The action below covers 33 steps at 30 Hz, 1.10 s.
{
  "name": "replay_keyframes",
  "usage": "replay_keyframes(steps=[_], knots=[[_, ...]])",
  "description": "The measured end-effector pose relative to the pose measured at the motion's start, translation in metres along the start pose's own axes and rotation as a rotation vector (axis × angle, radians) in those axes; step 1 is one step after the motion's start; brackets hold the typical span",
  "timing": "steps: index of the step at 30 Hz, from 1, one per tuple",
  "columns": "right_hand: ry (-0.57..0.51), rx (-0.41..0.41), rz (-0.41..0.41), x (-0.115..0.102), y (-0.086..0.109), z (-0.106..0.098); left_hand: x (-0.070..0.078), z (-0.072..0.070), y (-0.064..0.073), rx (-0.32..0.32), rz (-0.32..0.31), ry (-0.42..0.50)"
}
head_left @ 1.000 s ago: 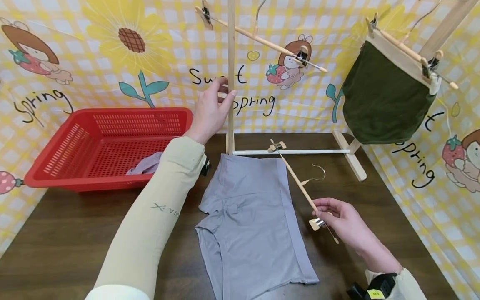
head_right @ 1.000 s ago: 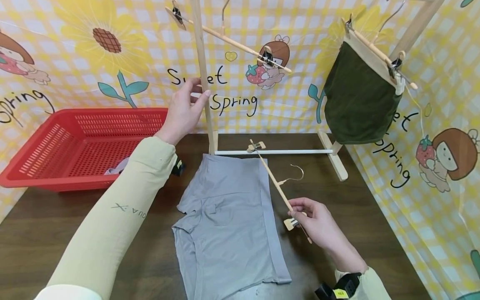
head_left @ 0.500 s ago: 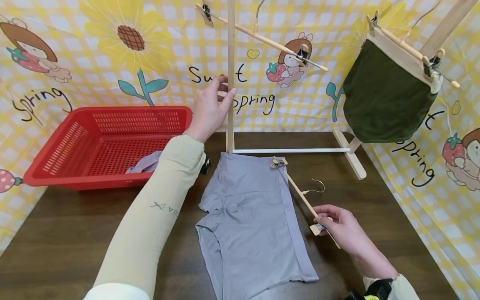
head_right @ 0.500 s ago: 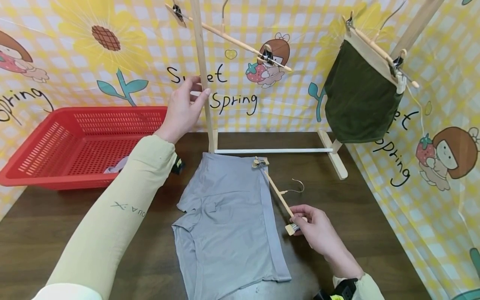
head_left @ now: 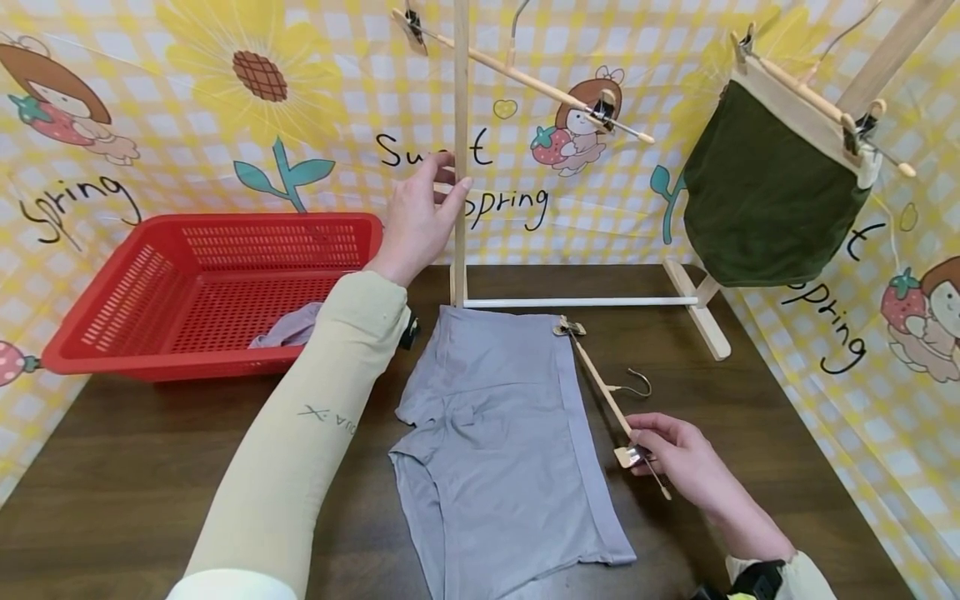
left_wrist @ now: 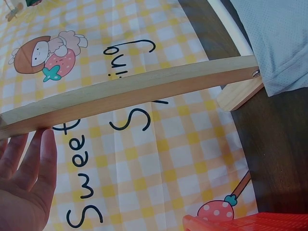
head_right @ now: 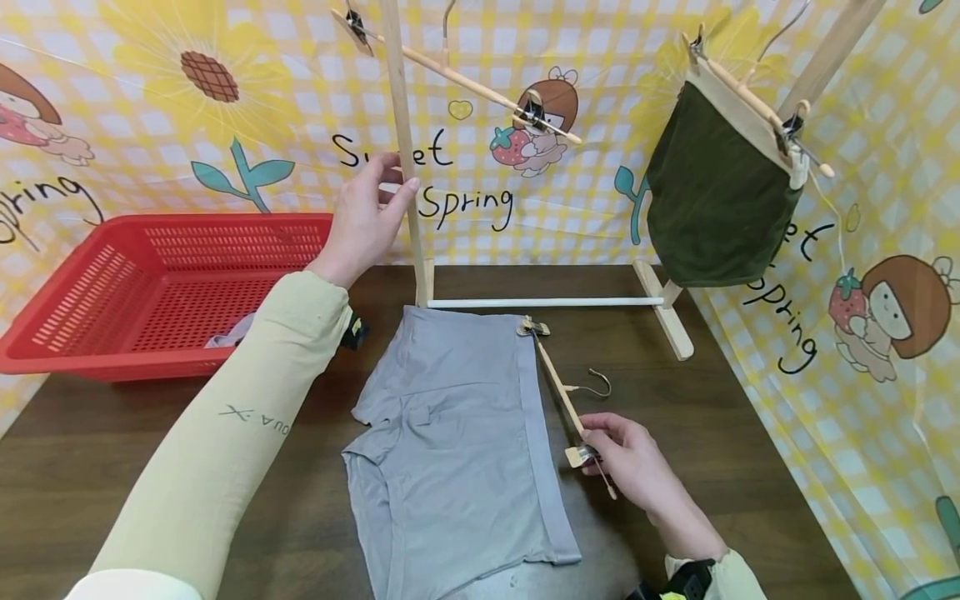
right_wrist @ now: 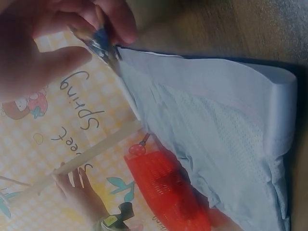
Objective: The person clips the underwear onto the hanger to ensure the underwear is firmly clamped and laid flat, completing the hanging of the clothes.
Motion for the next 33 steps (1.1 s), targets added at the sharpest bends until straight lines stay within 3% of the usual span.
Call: replay_keyframes(steps=[7,16,33], knots=[[0.121,-0.066,-0.061,-0.001,0.002,0.003,-0.001,0.001,0.001,-0.005,-0.012,-0.003],[0.138,-0.184,-0.125,-0.002,0.002,0.011,-0.001,0.001,0.001,-0.004,-0.017,-0.016],[0.28,-0.17,-0.244,-0.003,0.001,0.018,0.0,0.001,0.0,-0.004,-0.015,-0.008]])
Point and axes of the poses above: each hand's wrist, its own y-axis away from the middle knuckle, its own z-axis out of the palm, x = y × z, the point moved 7 cm from there along -y, towards the middle knuckle, and after that the axes turned 6 degrees about x, right-handed, at the moved point
